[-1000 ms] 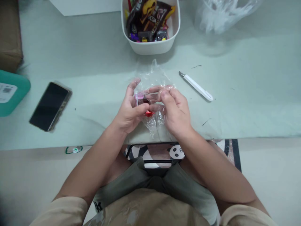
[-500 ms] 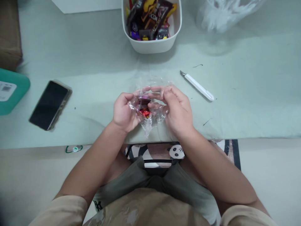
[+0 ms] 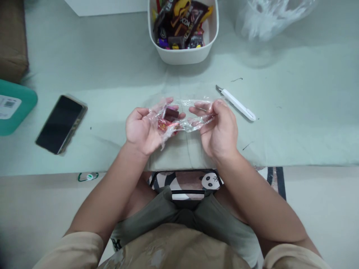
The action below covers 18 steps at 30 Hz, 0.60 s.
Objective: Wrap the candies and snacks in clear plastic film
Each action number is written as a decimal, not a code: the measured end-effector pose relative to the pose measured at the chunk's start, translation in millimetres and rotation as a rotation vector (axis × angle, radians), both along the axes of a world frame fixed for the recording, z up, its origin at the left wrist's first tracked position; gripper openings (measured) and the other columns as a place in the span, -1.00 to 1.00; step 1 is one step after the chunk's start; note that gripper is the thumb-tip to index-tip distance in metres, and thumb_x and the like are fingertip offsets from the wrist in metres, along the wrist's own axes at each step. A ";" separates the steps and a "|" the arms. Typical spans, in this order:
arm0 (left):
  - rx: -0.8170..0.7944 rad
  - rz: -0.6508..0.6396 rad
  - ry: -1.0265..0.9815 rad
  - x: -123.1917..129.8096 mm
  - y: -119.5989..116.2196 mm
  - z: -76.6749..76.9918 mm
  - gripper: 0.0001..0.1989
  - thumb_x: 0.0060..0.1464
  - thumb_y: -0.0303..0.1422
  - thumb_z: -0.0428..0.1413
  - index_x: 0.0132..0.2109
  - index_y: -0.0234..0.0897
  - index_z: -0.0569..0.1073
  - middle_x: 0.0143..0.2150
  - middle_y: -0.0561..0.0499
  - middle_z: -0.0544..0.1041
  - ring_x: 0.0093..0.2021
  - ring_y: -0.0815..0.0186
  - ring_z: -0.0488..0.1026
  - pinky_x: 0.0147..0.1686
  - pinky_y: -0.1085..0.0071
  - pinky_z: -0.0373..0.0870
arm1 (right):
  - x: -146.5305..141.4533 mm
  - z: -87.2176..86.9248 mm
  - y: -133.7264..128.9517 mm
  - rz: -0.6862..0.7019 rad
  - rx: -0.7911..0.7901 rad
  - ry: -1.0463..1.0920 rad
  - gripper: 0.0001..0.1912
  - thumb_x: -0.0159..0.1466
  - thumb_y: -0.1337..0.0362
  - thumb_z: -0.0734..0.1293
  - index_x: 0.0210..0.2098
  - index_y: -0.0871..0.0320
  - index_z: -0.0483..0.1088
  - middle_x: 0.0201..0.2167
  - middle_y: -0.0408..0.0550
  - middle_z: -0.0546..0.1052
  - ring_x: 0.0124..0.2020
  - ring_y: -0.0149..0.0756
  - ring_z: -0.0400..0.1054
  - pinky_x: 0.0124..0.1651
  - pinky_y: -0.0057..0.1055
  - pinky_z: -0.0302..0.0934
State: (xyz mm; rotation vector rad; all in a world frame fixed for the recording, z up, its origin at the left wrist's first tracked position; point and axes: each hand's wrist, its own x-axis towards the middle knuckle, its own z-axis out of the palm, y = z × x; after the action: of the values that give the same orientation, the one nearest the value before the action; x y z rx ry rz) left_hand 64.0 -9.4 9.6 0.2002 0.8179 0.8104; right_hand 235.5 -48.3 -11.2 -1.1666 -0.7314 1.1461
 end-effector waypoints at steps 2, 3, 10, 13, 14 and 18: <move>0.000 0.032 -0.049 -2.0 0.0 1.9 -0.44 0.21 -0.27 -0.18 0.29 -0.30 0.36 0.04 -0.14 0.64 0.23 -0.08 0.53 0.05 -0.04 0.56 | -3.2 3.8 1.4 -0.077 -0.048 0.093 -0.62 0.27 -0.01 0.31 -0.46 0.09 0.15 -0.32 -0.07 0.46 -0.15 -0.16 0.53 -0.28 -0.24 0.45; 0.007 0.051 -0.077 -2.7 -0.2 2.2 -0.43 0.23 -0.27 -0.21 0.31 -0.26 0.34 0.12 -0.12 0.61 0.30 -0.08 0.47 0.11 -0.08 0.52 | -4.4 6.0 2.1 -0.103 -0.070 0.126 -0.64 0.26 0.00 0.31 -0.45 0.09 0.15 -0.33 -0.08 0.46 -0.16 -0.18 0.52 -0.29 -0.27 0.44; 0.082 0.202 -0.126 1.3 -0.9 1.0 -0.44 0.18 -0.27 -0.14 0.28 -0.23 0.36 0.31 -0.10 0.51 0.50 -0.11 0.18 0.30 -0.21 0.35 | -8.6 13.7 -0.9 0.052 -0.266 0.158 -0.49 0.17 -0.26 0.37 -0.20 0.02 0.31 -0.17 -0.09 0.51 -0.18 -0.20 0.52 -0.29 -0.25 0.50; 0.091 0.219 -0.060 6.0 -1.1 2.8 -0.47 0.09 -0.34 -0.08 0.20 -0.22 0.41 0.28 -0.09 0.53 0.48 -0.09 0.23 0.32 -0.14 0.39 | -13.3 11.3 -4.9 0.176 -0.346 0.091 -0.42 0.09 -0.26 0.45 -0.13 0.01 0.36 -0.21 -0.08 0.53 -0.28 -0.23 0.51 -0.36 -0.28 0.48; 0.098 0.217 -0.042 7.2 -1.5 3.3 -0.45 0.04 -0.38 -0.07 0.19 -0.21 0.42 0.27 -0.08 0.54 0.47 -0.09 0.25 0.33 -0.12 0.38 | -14.9 10.3 -5.8 0.209 -0.352 0.052 -0.44 0.10 -0.25 0.45 -0.14 0.02 0.38 -0.25 -0.07 0.53 -0.31 -0.22 0.51 -0.39 -0.29 0.47; 0.120 0.195 -0.062 6.7 -3.0 2.9 -0.27 -0.12 -0.43 -0.08 0.27 -0.24 0.36 0.25 -0.09 0.54 0.44 -0.13 0.29 0.34 -0.20 0.35 | -16.7 7.0 -7.1 0.205 -0.282 -0.199 -0.63 0.26 -0.12 0.38 -0.30 0.07 0.42 -0.41 -0.08 0.51 -0.38 -0.25 0.48 -0.38 -0.30 0.44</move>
State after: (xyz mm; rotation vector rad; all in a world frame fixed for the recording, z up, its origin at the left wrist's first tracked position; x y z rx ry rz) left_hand 70.7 -12.4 12.4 0.2030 0.7378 1.0455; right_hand 218.8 -55.4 -4.2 -1.4840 -0.8773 1.3482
